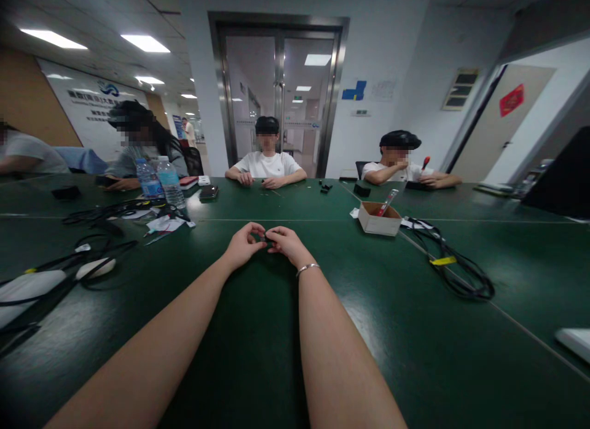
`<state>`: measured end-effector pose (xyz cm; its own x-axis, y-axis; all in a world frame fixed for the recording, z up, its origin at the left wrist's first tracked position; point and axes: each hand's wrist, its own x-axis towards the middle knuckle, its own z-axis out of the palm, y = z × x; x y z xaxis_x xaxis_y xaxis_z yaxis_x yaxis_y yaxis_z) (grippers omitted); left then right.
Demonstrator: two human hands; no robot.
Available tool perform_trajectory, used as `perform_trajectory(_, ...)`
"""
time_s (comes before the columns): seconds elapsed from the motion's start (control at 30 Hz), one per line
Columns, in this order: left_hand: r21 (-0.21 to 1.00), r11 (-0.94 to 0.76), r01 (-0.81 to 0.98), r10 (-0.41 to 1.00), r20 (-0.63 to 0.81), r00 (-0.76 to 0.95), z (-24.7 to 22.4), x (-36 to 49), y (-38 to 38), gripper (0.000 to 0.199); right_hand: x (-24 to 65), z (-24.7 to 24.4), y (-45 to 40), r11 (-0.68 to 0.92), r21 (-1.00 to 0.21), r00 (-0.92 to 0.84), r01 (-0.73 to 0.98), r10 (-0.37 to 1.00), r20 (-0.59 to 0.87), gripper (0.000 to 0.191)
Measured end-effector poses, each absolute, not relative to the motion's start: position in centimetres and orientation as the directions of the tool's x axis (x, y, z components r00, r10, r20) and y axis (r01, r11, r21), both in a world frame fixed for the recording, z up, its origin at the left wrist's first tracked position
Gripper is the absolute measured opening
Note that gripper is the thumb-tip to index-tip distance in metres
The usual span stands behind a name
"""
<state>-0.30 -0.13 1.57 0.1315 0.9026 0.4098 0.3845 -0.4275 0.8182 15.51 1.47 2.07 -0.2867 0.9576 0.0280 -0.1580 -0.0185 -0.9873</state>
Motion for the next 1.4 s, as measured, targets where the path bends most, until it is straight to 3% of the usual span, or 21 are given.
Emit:
perform_trajectory(0.17,0.645,-0.488,0.588,0.853,0.495,0.165,2.7,0.2,-1.4,0.031,15.5,2.5,1.2,-0.015,-0.989,-0.301,-0.149,0.953,0.031,0.013)
perform_trajectory(0.33,0.461,-0.524,0.717,0.783,0.592,0.192,3.8,0.6,-2.4,0.039,15.3,2.5,1.4,0.014,-0.991,-0.256,-0.134,0.966,0.048,0.029)
perform_trajectory(0.47,0.285,-0.553,0.783,0.709,0.654,0.263,4.1,1.0,-2.7,0.037,14.8,2.3,1.7,0.005,-0.999,-0.107,-0.051,0.994,0.011,0.034)
perform_trajectory(0.63,0.123,-0.581,0.805,0.66,0.651,0.376,4.3,1.4,-2.9,0.036,14.3,2.4,2.0,0.035,-0.983,0.117,0.181,0.991,0.057,0.033)
perform_trajectory(0.83,0.138,-0.605,0.784,0.651,0.653,0.387,4.3,1.5,-3.1,0.037,14.9,2.5,2.0,0.076,-0.92,0.164,0.385,0.975,0.15,0.033)
perform_trajectory(1.4,0.244,-0.586,0.773,0.708,0.617,0.342,4.1,1.7,-3.3,0.03,15.0,2.3,2.0,0.056,-0.917,0.162,0.396,0.978,0.13,0.031)
